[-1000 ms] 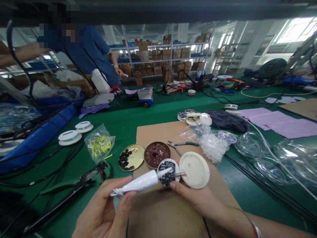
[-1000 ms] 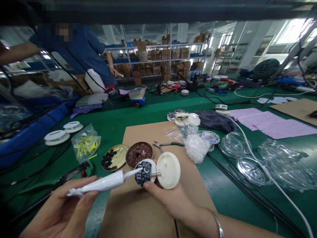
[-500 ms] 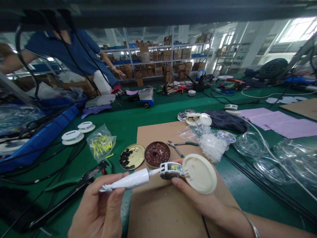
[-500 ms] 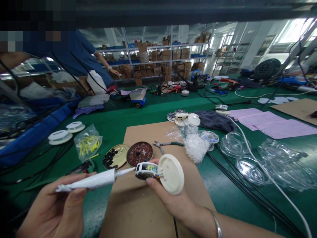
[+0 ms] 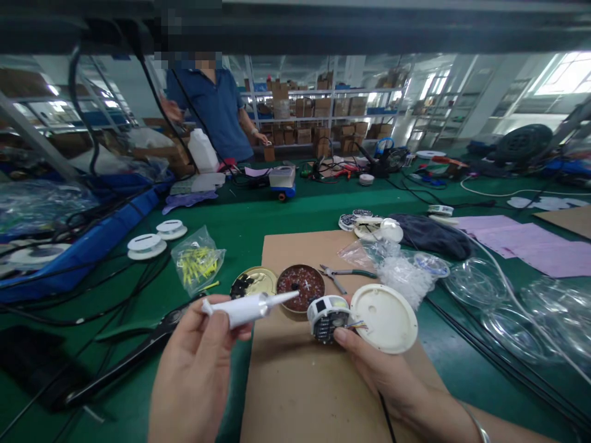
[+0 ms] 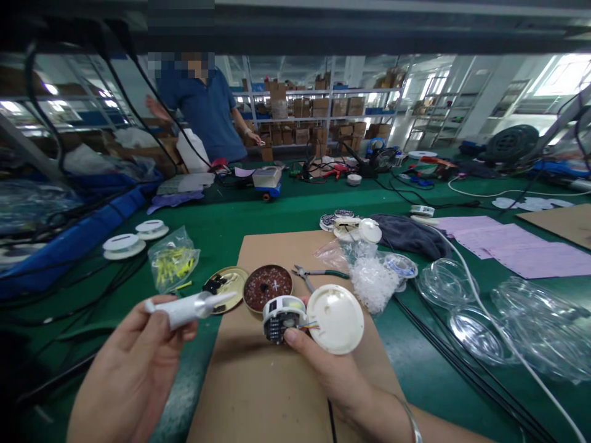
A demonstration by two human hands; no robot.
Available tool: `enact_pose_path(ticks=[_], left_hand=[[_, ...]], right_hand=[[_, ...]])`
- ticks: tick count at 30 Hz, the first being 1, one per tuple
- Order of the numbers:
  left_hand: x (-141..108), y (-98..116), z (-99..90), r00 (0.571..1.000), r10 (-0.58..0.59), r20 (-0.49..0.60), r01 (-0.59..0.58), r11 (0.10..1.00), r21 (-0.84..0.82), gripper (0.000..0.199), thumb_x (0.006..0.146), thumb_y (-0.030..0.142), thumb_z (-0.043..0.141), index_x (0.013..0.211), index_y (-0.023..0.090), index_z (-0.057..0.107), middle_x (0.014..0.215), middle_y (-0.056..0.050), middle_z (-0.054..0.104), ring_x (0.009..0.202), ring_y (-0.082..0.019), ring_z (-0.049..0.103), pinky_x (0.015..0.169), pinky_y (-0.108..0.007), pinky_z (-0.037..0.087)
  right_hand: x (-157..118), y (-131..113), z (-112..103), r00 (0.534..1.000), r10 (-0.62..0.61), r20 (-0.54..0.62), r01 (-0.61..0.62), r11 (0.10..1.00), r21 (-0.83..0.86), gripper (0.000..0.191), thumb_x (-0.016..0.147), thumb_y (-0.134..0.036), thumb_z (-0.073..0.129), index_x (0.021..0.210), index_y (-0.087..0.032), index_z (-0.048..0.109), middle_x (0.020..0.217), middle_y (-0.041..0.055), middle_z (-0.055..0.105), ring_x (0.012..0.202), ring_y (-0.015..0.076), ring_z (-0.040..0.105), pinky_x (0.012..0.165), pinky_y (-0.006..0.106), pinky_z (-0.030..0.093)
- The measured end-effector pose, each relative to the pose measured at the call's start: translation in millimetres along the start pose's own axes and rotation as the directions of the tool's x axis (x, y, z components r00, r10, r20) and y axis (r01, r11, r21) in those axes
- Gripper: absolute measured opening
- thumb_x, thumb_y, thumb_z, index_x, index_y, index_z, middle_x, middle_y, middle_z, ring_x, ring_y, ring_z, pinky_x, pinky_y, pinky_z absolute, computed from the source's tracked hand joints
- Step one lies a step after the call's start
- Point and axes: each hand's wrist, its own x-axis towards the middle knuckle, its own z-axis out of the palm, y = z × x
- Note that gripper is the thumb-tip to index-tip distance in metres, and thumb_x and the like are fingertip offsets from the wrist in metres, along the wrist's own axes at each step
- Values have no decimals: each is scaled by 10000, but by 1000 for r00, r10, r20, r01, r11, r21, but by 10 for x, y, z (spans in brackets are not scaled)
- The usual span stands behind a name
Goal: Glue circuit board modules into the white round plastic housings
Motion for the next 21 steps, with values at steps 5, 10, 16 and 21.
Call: enact_pose_path(ticks=[5, 10, 16, 21], left_hand=[[88, 21, 49, 967, -252, 50, 256, 937, -239, 206, 815, 61, 556, 985, 143, 638, 946, -51, 637, 685, -107, 640, 608, -191, 580], [46, 29, 18, 938, -328, 110, 346, 883, -316, 218, 846, 44, 508, 1008, 116, 636, 929, -74, 631, 673, -111, 641, 604, -202, 584], [86, 61, 40, 947, -301, 113, 321, 872, -370, 186, 865, 49, 488, 957, 108, 639, 894, -79, 636, 656, -104, 631, 590, -197, 579], [86, 59, 22, 948, -299, 110, 318, 871, -374, 173, 840, 54, 536, 956, 113, 651, 892, -71, 638, 663, -107, 631, 590, -194, 576]], right_hand=[[18, -3, 42, 996, 56, 69, -72, 967, 243, 553, 607, -405, 813, 1101, -263, 610, 1013, 50, 654, 1062, 253, 559, 1084, 463, 319], [10, -31, 54, 976, 70, 205, -148, 905, 399, 501, 655, -305, 781, 1115, -263, 590, 1000, 41, 661, 1066, 243, 573, 1067, 447, 355], [0, -58, 40, 971, 99, 216, -180, 899, 399, 557, 611, -263, 793, 1125, -267, 578, 1006, 36, 654, 1029, 237, 575, 1066, 440, 341], [4, -38, 35, 968, 84, 236, -173, 906, 386, 537, 631, -269, 771, 1134, -267, 582, 989, 38, 655, 980, 229, 584, 1049, 435, 358]])
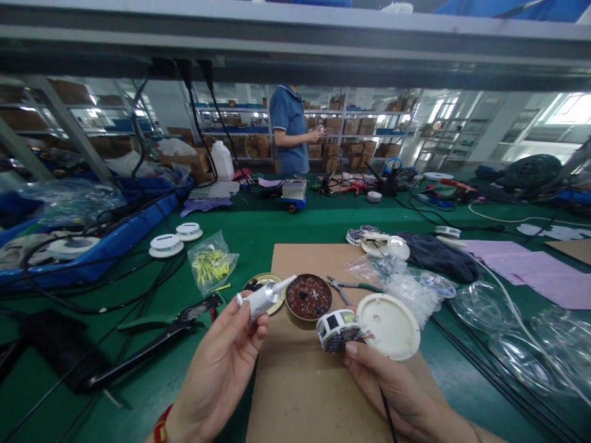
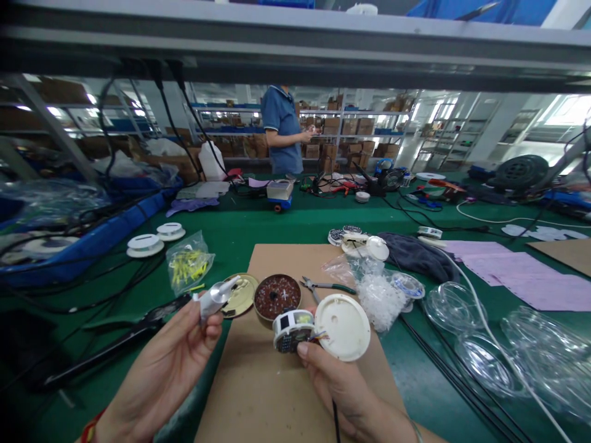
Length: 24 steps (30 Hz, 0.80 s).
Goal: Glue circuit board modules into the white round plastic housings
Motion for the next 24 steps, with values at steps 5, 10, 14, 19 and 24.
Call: enact_pose_path(ticks=[5, 10, 14, 19, 24], left_hand=[[-6, -34, -26, 995, 65, 81, -70, 996, 58, 198, 763, 135, 686, 959, 153, 662, 926, -36, 645, 687, -98, 625, 621, -178, 576], [15, -72, -43, 961, 247, 127, -273, 923, 271, 232, 767, 300, 713, 960, 191, 644, 917, -2, 641, 716, -89, 605, 652, -159, 556], [-46, -113, -156, 829, 500, 250, -540, 600, 591, 184, 796, 305, 680, 964, 234, 655, 843, 26, 650, 700, -92, 607, 646, -142, 522], [-169, -175, -242, 585, 598, 547, -743, 125, 658, 231, 791, 168, 654, 1006, 252, 653, 948, 19, 647, 818, -123, 593, 745, -190, 485], [-188, -186, -205, 649, 488, 583, -698, 78, 712, 218, 812, 161, 636, 1000, 274, 631, 928, 27, 634, 825, -122, 567, 775, -203, 435]], right_hand=[[-12, -8, 13, 1000, 7, -16, -8, 997, -77, 558, 629, -331, 776, 1152, -268, 589, 1047, 53, 654, 1066, 258, 562, 1079, 460, 320], [-44, -22, 33, 998, -40, 42, 50, 961, -271, 536, 676, -356, 779, 1175, -271, 603, 1137, 56, 645, 1190, 248, 507, 1120, 436, 276], [-61, -6, 34, 998, 3, 62, 17, 944, -328, 590, 701, -363, 769, 1248, -283, 566, 1190, 55, 624, 996, 209, 608, 965, 395, 467], [-33, -3, 42, 990, 110, 93, -77, 949, -307, 673, 703, -375, 756, 1318, -259, 510, 1084, 64, 659, 831, 180, 631, 805, 348, 547], [-38, -37, 52, 989, 79, 124, -33, 940, -341, 650, 697, -384, 745, 1298, -263, 530, 1183, 69, 635, 1082, 247, 582, 1037, 459, 410]])
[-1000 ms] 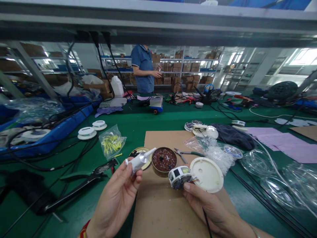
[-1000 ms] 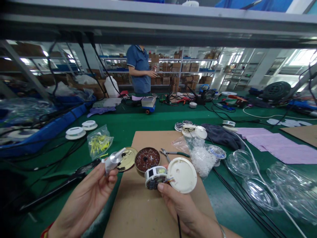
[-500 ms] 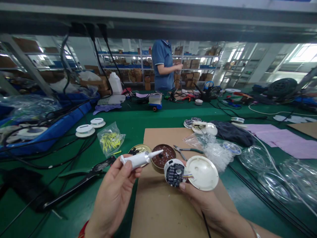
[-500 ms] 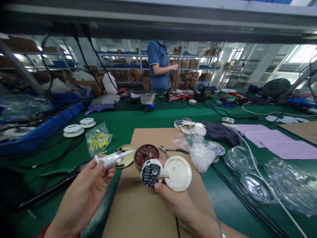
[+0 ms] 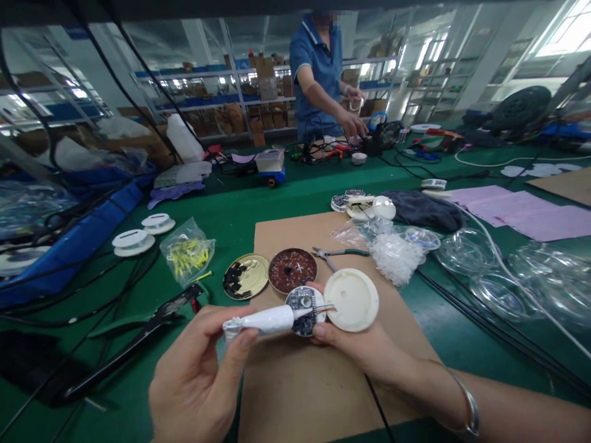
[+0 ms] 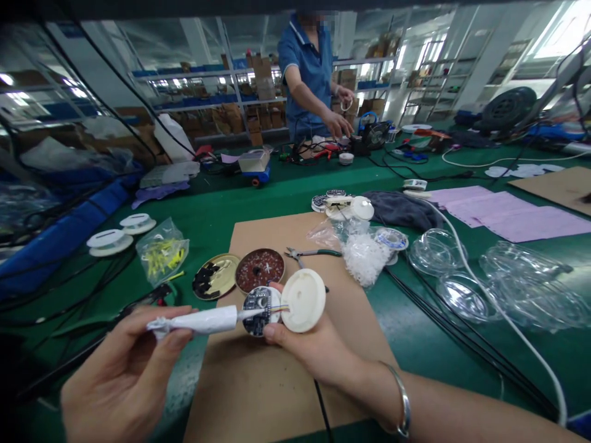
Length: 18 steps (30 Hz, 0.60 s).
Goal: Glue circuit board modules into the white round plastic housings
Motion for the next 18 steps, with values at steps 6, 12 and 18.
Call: enact_pose_path(ticks=[6, 12, 18], left_hand=[[-2, 2, -2, 999, -11, 31, 9, 998, 64, 181, 807, 225, 650, 983, 265, 643, 921, 11, 661, 788, -147, 602, 744, -237, 453], [14, 15, 20, 1000, -31, 0, 31, 997, 73, 157, 804, 236, 647, 958, 266, 657, 901, 14, 670, 774, -148, 600, 734, -240, 462], [19, -2, 11, 1000, -19, 17, 18, 997, 79, 166, 802, 241, 654, 967, 266, 652, 898, 19, 672, 779, -132, 605, 738, -222, 449]], right_hand=[[-6, 16, -16, 998, -59, 21, 59, 998, -29, 577, 708, -346, 741, 1252, -254, 571, 1249, 67, 605, 1182, 265, 537, 1121, 469, 302], [-3, 31, -16, 998, -60, 35, 60, 998, 0, 545, 716, -329, 736, 1234, -263, 578, 1263, 60, 610, 1182, 256, 549, 1113, 462, 323], [-5, 4, -9, 998, -60, 28, 60, 998, -25, 560, 716, -325, 729, 1249, -249, 572, 1267, 70, 605, 1166, 261, 556, 1093, 460, 353]])
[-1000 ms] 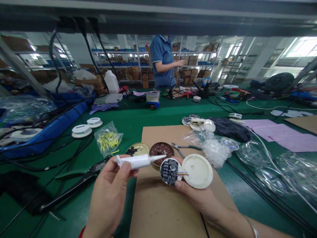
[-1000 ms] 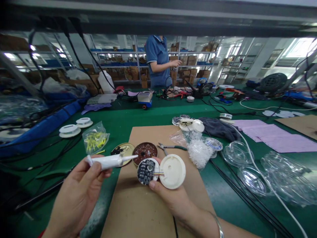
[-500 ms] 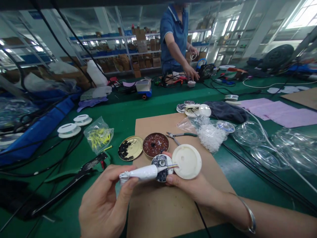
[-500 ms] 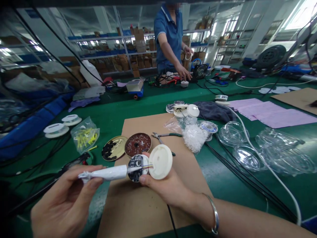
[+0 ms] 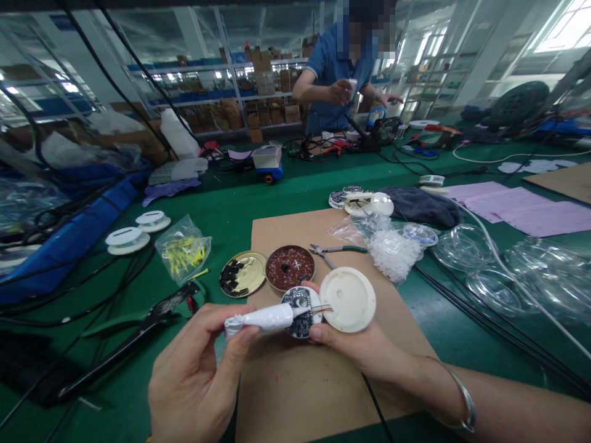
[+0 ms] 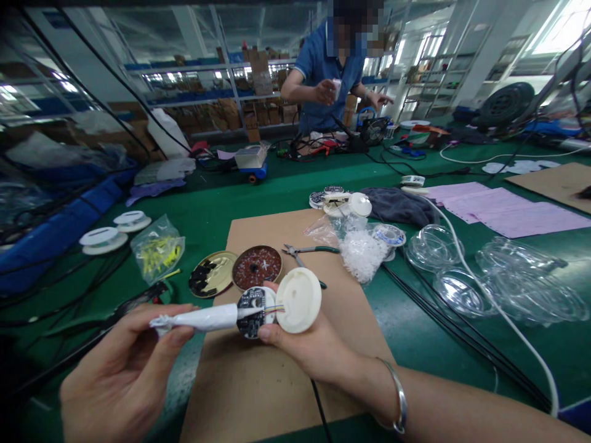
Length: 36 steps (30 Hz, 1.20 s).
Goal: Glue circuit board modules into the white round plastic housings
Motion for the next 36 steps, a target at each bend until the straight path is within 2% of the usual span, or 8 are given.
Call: enact_pose_path(ticks=[6, 11, 18, 21, 31, 36], left_hand=[[-29, -19, -24, 1000, -10, 20, 10, 1000, 15, 173, 807, 252, 653, 979, 267, 647, 896, 19, 665, 749, -130, 592, 712, -223, 442], [-33, -66, -13, 1000, 17, 14, -17, 1000, 3, 195, 819, 230, 640, 1009, 274, 628, 932, 16, 662, 784, -133, 599, 739, -228, 451], [-16, -1, -17, 999, 37, 17, -36, 999, -22, 175, 795, 233, 657, 968, 255, 648, 881, 11, 663, 731, -139, 599, 688, -241, 467], [-12, 29, -4, 999, -27, -23, 26, 998, -51, 142, 793, 237, 651, 934, 253, 659, 869, 21, 668, 740, -140, 606, 700, -235, 466], [-23, -8, -18, 1000, 26, 12, -25, 999, -26, 172, 793, 236, 659, 964, 255, 655, 882, 9, 679, 723, -130, 609, 679, -223, 462], [-29, 3, -6, 1000, 5, 12, -4, 998, -61, 181, 805, 215, 652, 977, 270, 639, 913, 17, 663, 782, -130, 606, 724, -223, 458]], right_hand=[[11, -17, 5, 1000, 14, 9, -14, 1000, -5, 603, 709, -350, 731, 1276, -256, 551, 1147, 73, 662, 1206, 278, 519, 1120, 499, 289], [8, 1, 0, 1000, 2, 11, -2, 1000, -20, 589, 708, -350, 734, 1264, -265, 557, 1255, 69, 608, 1186, 266, 539, 1116, 483, 306], [8, -55, 20, 999, 31, 21, -31, 1000, 2, 625, 703, -379, 734, 1282, -257, 535, 1100, 73, 672, 1185, 274, 533, 1097, 477, 329], [9, -65, 24, 999, 30, 22, -30, 1000, 1, 625, 703, -399, 732, 1279, -258, 535, 1093, 73, 673, 1189, 277, 531, 1098, 483, 322], [9, -63, 24, 1000, 27, 9, -27, 1000, 3, 603, 704, -394, 734, 1265, -269, 550, 1079, 68, 673, 1190, 284, 530, 1106, 491, 312], [8, -56, 20, 999, 24, 30, -23, 1000, -20, 611, 715, -395, 715, 1283, -264, 533, 1095, 70, 670, 1200, 281, 519, 1105, 481, 312]])
